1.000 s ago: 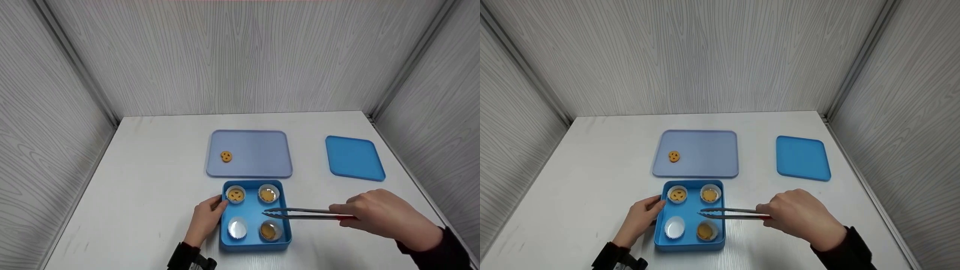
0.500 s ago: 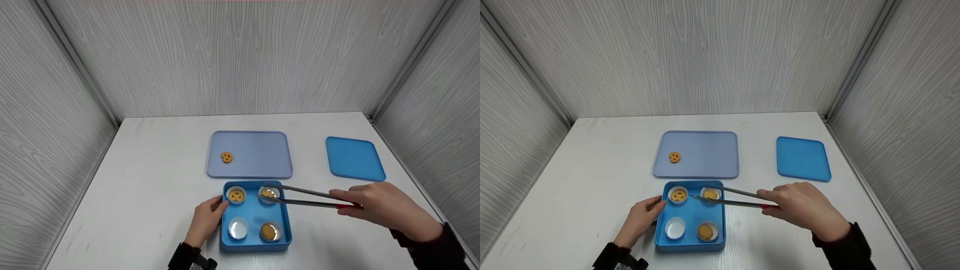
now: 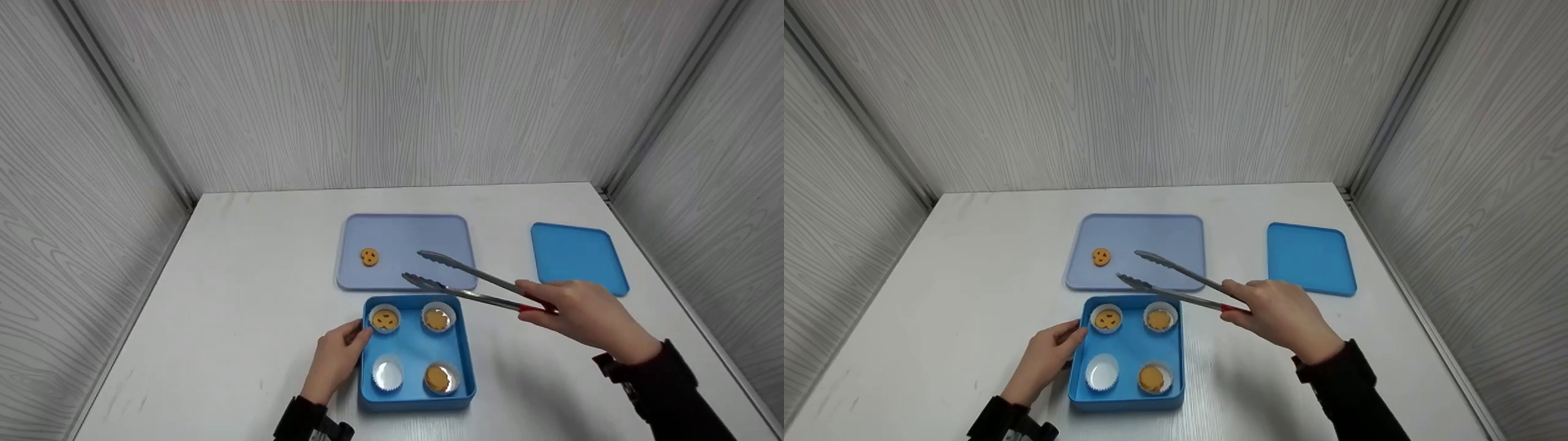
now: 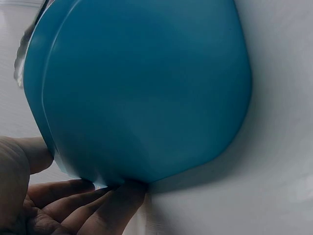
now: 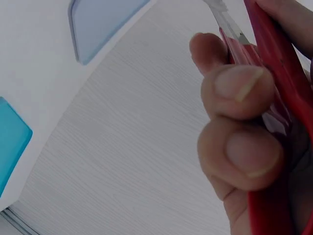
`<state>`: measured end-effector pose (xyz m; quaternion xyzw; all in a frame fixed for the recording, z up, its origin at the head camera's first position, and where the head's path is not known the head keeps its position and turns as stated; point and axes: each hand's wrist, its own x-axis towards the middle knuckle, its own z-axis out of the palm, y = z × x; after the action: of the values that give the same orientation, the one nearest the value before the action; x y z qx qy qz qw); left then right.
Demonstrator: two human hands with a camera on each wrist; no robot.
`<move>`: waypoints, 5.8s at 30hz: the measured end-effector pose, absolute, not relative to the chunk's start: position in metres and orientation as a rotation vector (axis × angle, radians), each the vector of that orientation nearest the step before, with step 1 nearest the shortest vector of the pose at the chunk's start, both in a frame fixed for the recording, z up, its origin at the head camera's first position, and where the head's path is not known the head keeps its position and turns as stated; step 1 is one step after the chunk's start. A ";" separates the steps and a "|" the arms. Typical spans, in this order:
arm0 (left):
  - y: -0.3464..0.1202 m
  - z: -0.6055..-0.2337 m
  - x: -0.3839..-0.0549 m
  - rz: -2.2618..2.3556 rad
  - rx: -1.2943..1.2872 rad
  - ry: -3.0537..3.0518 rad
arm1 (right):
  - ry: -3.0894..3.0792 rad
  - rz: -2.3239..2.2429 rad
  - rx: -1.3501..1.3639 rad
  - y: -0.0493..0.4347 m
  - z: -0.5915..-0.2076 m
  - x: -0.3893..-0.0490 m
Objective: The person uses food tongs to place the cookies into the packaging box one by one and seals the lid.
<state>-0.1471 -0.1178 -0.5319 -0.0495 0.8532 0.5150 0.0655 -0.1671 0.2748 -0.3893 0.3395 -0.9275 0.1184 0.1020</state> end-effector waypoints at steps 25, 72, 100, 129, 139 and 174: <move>-0.119 -0.533 -0.150 1.560 -0.162 2.557 | -3.029 0.482 0.878 0.194 -0.434 -0.234; -0.118 -0.531 -0.148 1.558 -0.157 2.567 | -2.955 0.329 0.932 0.148 -0.456 -0.264; -0.117 -0.533 -0.148 1.560 -0.171 2.552 | -2.962 0.390 0.875 0.181 -0.460 -0.257; -0.117 -0.531 -0.147 1.558 -0.163 2.555 | -3.042 0.478 0.794 0.227 -0.468 -0.249; -0.119 -0.532 -0.146 1.599 -0.128 2.552 | -2.957 0.456 0.862 0.230 -0.472 -0.249; -0.119 -0.533 -0.145 1.599 -0.114 2.590 | -2.675 0.741 1.397 0.294 -0.439 -0.186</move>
<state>-0.1448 -0.1187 -0.5331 -0.0375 0.8493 0.5244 0.0480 -0.1855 0.2939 -0.4394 0.4496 -0.8607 0.2385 0.0168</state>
